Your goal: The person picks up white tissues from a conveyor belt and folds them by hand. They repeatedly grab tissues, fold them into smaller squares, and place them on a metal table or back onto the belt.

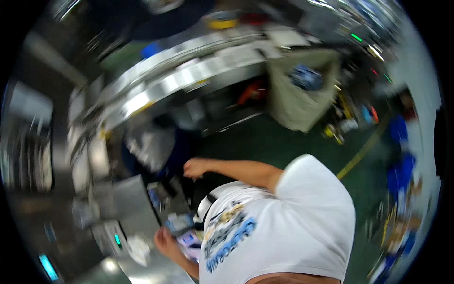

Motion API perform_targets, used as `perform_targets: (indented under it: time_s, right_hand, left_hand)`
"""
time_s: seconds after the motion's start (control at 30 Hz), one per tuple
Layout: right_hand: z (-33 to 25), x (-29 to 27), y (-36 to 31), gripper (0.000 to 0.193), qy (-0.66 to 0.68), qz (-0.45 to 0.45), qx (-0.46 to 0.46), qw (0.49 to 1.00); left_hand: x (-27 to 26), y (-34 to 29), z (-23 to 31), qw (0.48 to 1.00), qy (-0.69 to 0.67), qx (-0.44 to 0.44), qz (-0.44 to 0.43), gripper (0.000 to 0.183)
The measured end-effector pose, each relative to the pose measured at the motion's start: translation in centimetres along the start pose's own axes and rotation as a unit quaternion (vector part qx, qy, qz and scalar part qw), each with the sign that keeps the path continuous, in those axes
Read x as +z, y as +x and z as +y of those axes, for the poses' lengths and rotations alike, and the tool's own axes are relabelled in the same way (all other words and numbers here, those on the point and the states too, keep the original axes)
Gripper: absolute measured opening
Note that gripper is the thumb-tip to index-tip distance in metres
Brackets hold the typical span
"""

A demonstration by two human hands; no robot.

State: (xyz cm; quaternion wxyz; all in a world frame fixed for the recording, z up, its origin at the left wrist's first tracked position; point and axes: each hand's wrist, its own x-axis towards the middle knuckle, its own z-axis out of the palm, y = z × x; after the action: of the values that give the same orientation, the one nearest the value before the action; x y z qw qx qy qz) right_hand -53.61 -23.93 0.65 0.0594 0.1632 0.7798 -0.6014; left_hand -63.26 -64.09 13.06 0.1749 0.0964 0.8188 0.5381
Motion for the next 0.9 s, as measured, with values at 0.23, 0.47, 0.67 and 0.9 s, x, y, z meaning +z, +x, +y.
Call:
perform_targets:
  time_s: [0.23, 0.47, 0.67, 0.9]
  right_hand:
    - [-3.6, -0.3, 0.3, 0.033, 0.059, 0.052, 0.059, 0.995]
    - [3.0, 2.6, 1.2, 0.019, 0.446, -0.113, -0.102, 0.882]
    - [-5.3, 2.5, -0.4, 0.016, 0.167, -0.013, 0.098, 0.981]
    - [-13.5, 7.8, 6.1, 0.022, 0.116, -0.127, -0.031, 0.985]
  left_hand:
    - [-8.7, 4.5, -5.2, 0.87, 0.394, 0.112, 0.273, 0.021]
    - [-14.7, 6.0, -12.3, 0.805, 0.551, 0.091, 0.199, 0.023]
    - [-12.0, 2.7, -10.7, 0.794, 0.424, 0.179, 0.397, 0.033]
    - [-13.3, -0.2, -8.4, 0.901, 0.153, -0.03, 0.405, 0.054]
